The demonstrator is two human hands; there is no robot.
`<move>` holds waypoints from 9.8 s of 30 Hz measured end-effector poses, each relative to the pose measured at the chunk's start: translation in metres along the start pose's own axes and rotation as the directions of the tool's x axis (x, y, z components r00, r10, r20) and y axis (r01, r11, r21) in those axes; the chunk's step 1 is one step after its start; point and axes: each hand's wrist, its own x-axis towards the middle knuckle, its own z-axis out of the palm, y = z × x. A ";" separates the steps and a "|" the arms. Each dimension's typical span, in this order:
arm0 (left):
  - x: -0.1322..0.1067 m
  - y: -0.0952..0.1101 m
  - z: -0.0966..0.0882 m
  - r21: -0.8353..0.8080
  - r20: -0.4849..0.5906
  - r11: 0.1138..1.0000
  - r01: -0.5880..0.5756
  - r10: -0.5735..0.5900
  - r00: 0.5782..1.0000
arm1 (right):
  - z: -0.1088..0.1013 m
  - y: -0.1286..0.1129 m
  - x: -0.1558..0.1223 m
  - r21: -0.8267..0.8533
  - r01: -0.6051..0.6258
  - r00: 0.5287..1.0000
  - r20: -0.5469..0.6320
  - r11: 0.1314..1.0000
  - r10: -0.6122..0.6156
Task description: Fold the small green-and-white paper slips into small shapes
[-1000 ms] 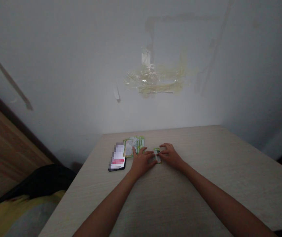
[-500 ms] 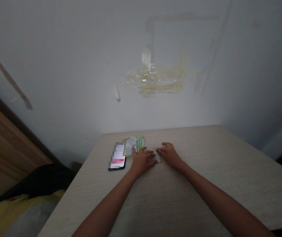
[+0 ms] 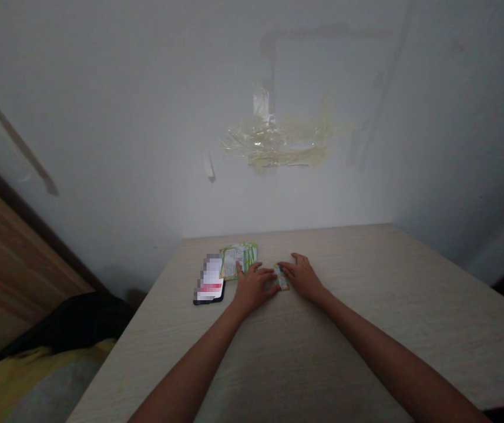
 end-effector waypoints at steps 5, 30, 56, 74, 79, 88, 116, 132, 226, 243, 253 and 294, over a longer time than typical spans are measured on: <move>0.000 0.000 0.000 0.024 0.004 1.000 -0.011 0.011 1.000 | 0.000 -0.001 -0.001 0.008 -0.002 1.000 0.018 1.000 0.002; 0.000 0.000 0.006 0.040 -0.021 0.999 0.003 -0.003 1.000 | -0.005 0.011 0.002 0.215 0.038 0.999 0.004 0.976 -0.040; -0.001 0.003 0.003 0.078 -0.059 0.997 -0.006 0.010 0.998 | -0.010 0.012 -0.001 0.338 0.052 0.995 0.067 0.940 -0.080; 0.000 0.007 -0.002 0.098 -0.025 0.995 0.011 -0.009 1.000 | -0.023 0.011 -0.005 0.421 0.044 0.970 0.201 0.906 -0.140; -0.001 0.005 0.001 0.079 -0.041 0.997 -0.006 0.009 0.999 | -0.024 0.011 -0.006 0.435 0.023 0.971 0.205 0.900 -0.125; -0.001 0.003 0.001 0.042 -0.019 0.999 -0.010 0.010 1.000 | -0.020 0.014 -0.005 0.445 0.043 0.989 0.105 0.894 -0.100; -0.003 0.004 -0.002 0.021 0.000 0.999 -0.041 0.041 0.999 | -0.010 0.011 -0.003 0.320 0.047 0.999 0.000 0.946 -0.050; -0.002 0.002 -0.002 -0.046 0.004 0.996 -0.075 0.075 0.997 | -0.002 0.009 0.000 0.205 0.014 0.999 -0.038 0.979 -0.007; -0.003 0.003 -0.003 0.073 -0.042 0.993 -0.090 0.094 0.995 | -0.033 0.017 -0.008 0.490 0.093 0.965 0.170 0.867 -0.199; -0.003 -0.002 0.000 0.025 -0.010 0.995 -0.099 0.099 0.995 | -0.021 0.017 -0.006 0.283 0.106 0.992 0.033 0.953 -0.121; -0.003 -0.002 0.000 0.019 0.006 0.995 -0.102 0.102 0.995 | -0.011 0.011 -0.002 0.213 0.073 0.997 -0.024 0.974 -0.069; -0.004 -0.002 0.001 0.004 0.014 0.996 -0.091 0.091 0.996 | -0.011 -0.008 0.002 -0.173 0.004 0.987 0.161 0.985 0.024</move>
